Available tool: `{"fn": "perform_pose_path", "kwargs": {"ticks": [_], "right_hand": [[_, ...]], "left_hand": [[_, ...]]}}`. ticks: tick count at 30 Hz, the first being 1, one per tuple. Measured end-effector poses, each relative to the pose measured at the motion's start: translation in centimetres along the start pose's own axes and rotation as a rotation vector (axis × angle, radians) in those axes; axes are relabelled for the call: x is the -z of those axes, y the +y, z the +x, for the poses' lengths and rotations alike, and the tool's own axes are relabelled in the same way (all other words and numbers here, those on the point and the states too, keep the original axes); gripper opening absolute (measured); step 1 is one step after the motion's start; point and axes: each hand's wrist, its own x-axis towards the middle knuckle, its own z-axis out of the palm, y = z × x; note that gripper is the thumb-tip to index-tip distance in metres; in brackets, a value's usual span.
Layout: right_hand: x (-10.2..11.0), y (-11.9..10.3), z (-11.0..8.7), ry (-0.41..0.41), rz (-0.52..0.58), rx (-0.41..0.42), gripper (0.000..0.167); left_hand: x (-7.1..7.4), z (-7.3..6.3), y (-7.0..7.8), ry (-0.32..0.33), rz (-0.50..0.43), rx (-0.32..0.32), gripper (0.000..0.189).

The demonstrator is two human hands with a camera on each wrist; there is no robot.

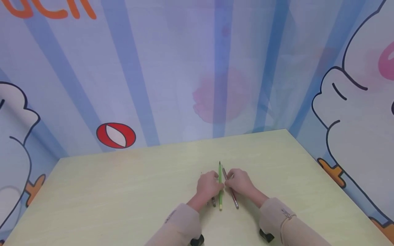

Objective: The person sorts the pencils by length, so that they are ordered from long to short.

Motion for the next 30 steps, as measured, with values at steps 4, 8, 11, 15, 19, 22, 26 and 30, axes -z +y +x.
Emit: {"fn": "perform_pose_path", "kwargs": {"ticks": [4, 8, 11, 15, 19, 22, 26, 30], "right_hand": [[0.6, -0.4, -0.2, 0.025, 0.08, 0.017, 0.021], [1.1, -1.1, -0.3, 0.039, 0.173, 0.018, 0.02], [1.5, -1.8, -0.4, 0.03, 0.262, 0.005, 0.022], [1.7, -2.4, -0.5, -0.001, 0.375, -0.002, 0.024], [1.8, -2.8, -0.8, -0.035, 0.457, 0.014, 0.028], [1.8, -3.1, -1.1, -0.066, 0.512, 0.037, 0.03], [1.5, -3.5, -1.5, -0.127, 0.572, 0.06, 0.029], [1.2, -3.9, -2.0, -0.182, 0.59, 0.077, 0.024]], "left_hand": [[0.3, 0.1, 0.0, 0.029, -0.073, 0.003, 0.032], [0.9, 0.3, 0.0, 0.049, -0.163, 0.002, 0.029], [1.5, 0.3, -0.2, 0.049, -0.239, -0.008, 0.029], [2.1, 0.2, -0.5, 0.029, -0.333, -0.013, 0.03], [2.5, 0.1, -0.9, -0.01, -0.399, -0.014, 0.029], [2.9, 0.0, -1.1, -0.039, -0.433, -0.032, 0.029], [3.4, -0.5, -1.4, -0.08, -0.483, -0.066, 0.028], [4.1, -1.2, -1.7, -0.117, -0.524, -0.089, 0.028]]}}
